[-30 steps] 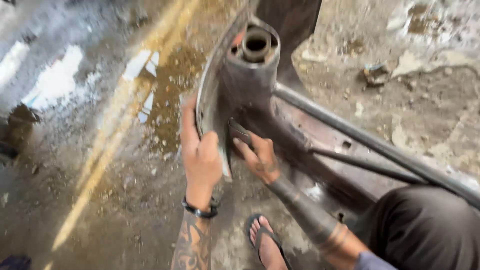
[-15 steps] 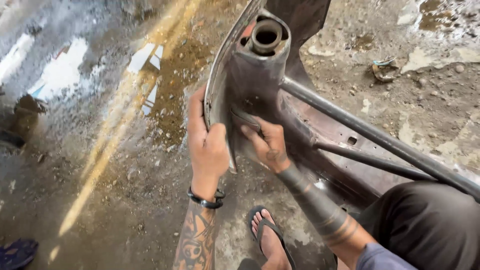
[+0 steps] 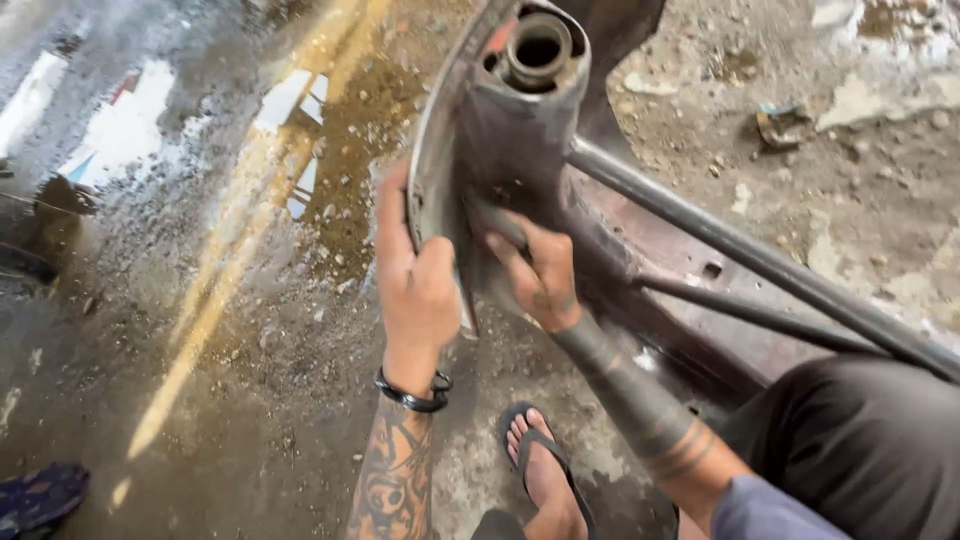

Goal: Sanding a motorcycle frame with sandpaper to remove old paint and rust in preparation for repair.

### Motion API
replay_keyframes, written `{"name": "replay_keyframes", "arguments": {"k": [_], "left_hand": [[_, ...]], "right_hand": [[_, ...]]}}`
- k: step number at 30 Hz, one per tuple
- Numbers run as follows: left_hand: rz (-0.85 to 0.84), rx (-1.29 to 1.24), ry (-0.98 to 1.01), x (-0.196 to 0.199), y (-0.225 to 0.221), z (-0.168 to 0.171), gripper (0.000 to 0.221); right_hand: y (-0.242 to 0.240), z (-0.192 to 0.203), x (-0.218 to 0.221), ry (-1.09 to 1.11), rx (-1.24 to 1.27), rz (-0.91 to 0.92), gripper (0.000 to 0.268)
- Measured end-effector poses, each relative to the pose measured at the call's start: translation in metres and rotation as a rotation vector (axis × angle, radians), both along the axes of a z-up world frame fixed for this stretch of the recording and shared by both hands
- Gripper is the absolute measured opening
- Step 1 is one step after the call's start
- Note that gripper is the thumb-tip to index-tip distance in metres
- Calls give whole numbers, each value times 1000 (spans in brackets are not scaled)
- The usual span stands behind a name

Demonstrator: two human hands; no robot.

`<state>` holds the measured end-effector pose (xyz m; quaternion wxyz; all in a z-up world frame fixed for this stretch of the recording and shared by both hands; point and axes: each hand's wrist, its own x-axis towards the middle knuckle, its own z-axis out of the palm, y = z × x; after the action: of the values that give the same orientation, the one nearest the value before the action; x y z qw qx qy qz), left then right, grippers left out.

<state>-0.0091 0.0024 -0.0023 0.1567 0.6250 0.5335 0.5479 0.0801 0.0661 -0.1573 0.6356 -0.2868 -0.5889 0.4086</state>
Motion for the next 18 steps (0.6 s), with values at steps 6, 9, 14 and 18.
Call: {"name": "replay_keyframes", "arguments": {"k": [6,9,14,18], "left_hand": [[52,-11,17,11,-5,3,79],[27,-31,17,-2,0,-6,81],[27,-35,37,-4,-2,-5,82],[45,-17,39,-2,-4,-6,80]], "right_hand": [[-40,-125,17,-390,-166,49,23],[-14,-59,-5,-204,-120,118,12],[-4,-3,-3,29,-71,43,17],[-31,-90,-1,-174,-70,-24,21]]}}
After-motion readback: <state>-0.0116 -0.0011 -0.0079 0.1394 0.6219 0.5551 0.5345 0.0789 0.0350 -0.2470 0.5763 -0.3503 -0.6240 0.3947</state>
